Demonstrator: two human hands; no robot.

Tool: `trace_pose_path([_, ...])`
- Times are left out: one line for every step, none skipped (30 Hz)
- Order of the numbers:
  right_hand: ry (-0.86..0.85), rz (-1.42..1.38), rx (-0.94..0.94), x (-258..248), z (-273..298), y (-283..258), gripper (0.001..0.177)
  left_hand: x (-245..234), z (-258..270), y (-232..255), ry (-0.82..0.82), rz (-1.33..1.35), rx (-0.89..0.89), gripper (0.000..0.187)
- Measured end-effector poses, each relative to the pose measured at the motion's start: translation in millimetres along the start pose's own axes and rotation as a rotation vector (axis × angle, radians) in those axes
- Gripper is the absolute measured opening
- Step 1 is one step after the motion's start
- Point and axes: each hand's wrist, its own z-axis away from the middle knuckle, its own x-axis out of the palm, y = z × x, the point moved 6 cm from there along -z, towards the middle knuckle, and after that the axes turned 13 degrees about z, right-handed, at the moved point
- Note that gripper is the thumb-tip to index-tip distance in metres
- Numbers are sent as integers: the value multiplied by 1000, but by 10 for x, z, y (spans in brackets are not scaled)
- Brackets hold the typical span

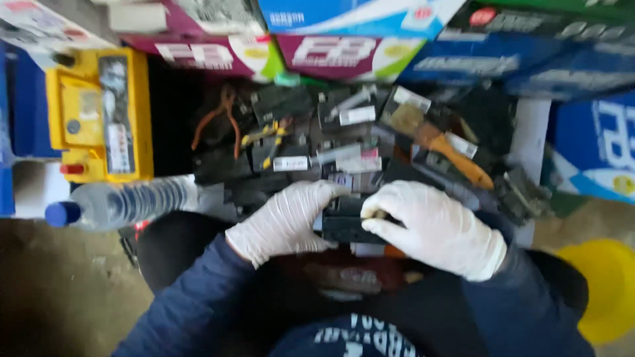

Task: Repairing and maintaining small lead-acid batteries using a syringe, brush, and screwdriver

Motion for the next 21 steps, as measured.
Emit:
trace_pose_path([38, -31, 59, -52, -10, 53, 11, -20, -26, 1, 11, 15, 5, 68])
trace_pose_path([53, -16, 49, -98, -19, 79, 11, -44, -80, -41, 21, -2, 19, 68])
trace_pose_path([139, -70, 84, -103, 40, 78, 11, 2, -28, -60, 28, 30, 40, 68])
trace_pose_path([224, -124, 120, -93, 110, 82, 12, 59, 30, -85, 35, 62, 62, 68])
trace_pose_path([224, -129, 123, 17, 198, 117, 12, 87, 53, -67, 31, 63, 58, 68])
trace_pose_path([283, -182, 231, 98, 314, 214, 16, 98, 76, -98, 62, 75, -38, 75])
trace_pose_path([351, -228, 334, 152, 425, 324, 20, 90, 74, -122, 98, 80, -125, 81])
trace_pose_path([357, -225, 331, 198, 486, 305, 20, 112, 74, -102, 99, 75, -121, 81])
trace_pose_path([415, -401, 426, 245, 566, 353, 24, 131, 89, -100, 97, 99, -153, 83])
trace_pose_path([469, -579, 518, 307, 648, 390, 28, 147, 109, -96, 96, 124, -185, 86])
trace_pose_path([466, -579, 507, 359, 704, 406, 28, 154, 123, -48, 106, 119, -188, 86])
trace_pose_path([509, -643, 507, 400, 771, 437, 31, 160, 138, -11, 111, 83, -212, 88])
trace_pose_path([558, -706, 508, 428, 829, 476, 33, 147, 130, 25, 113, 45, -231, 90])
trace_pose_path([562, -704, 497, 422, 871, 451, 33, 186, 147, -39, 120, 37, -228, 90])
trace_pose_path([566, -706, 507, 430, 905, 431, 37, 209, 167, -111, 124, 36, -232, 91])
trace_pose_path([570, -708, 517, 437, 932, 417, 41, 227, 181, -190, 129, 35, -236, 91])
trace_pose_path([575, -708, 512, 439, 922, 410, 41, 231, 168, -189, 130, 29, -233, 91])
trace_pose_path([584, -716, 488, 441, 905, 401, 44, 240, 150, -184, 126, 27, -210, 92])
trace_pose_path([589, -729, 470, 482, 912, 374, 46, 279, 168, -183, 116, 29, -193, 93])
trace_pose_path([589, -734, 472, 525, 939, 348, 46, 301, 211, -115, 112, 28, -196, 93])
trace_pose_path([610, -737, 456, 509, 944, 336, 45, 276, 191, -15, 110, 5, -163, 90])
